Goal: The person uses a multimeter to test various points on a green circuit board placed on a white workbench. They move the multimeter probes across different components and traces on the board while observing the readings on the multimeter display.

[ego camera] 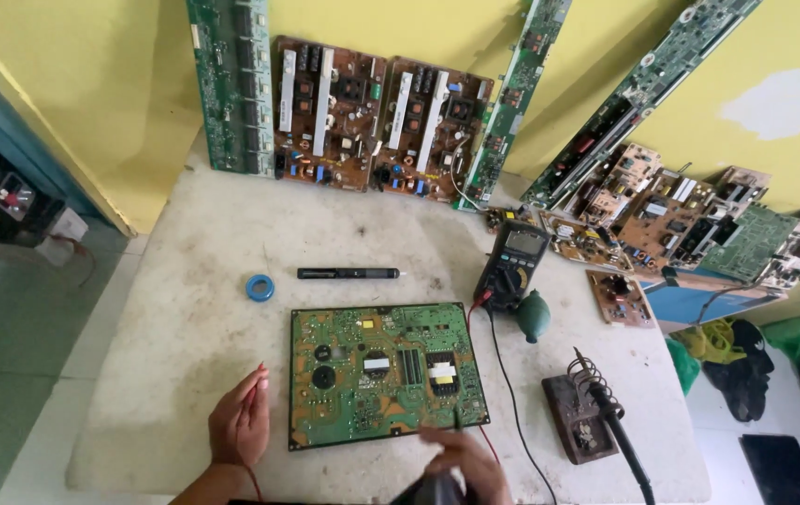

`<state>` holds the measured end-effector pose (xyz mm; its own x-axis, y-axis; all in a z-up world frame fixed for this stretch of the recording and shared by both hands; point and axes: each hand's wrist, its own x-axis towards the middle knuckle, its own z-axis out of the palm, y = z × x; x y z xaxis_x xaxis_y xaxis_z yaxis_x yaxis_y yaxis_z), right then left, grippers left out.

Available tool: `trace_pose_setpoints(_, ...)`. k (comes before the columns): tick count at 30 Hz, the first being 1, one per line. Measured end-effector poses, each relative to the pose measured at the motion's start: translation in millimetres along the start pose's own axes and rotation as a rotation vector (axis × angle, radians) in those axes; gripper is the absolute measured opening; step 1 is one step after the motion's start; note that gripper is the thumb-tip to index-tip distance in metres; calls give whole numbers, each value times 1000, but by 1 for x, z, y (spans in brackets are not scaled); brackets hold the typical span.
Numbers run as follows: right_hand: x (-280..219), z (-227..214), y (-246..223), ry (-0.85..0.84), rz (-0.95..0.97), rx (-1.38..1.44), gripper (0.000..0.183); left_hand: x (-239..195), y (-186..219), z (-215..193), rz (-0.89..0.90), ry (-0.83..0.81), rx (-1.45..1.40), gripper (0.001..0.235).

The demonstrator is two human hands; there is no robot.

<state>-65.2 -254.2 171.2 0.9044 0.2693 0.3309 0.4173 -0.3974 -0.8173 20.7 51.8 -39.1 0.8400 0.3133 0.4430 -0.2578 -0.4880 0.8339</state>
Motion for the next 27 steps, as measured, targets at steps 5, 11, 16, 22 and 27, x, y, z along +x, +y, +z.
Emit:
trace_pose_setpoints(5,-12,17,36,-140,-126,122,23,-1,-9,0,-101,-92,171,28)
trace_pose_setpoints(11,-23,31,6,-316,-24,111,40,0,-15,-2,-151,-135,126,33)
trace_pose_setpoints(16,-19,29,5,-162,-78,194,36,-3,-11,-4,-28,-45,42,27)
trace_pose_setpoints(22,-35,49,37,34,86,422,31,15,9,-11,236,5,20,25)
trace_pose_setpoints(27,-39,51,94,337,23,431,27,22,23,-18,232,32,-107,22)
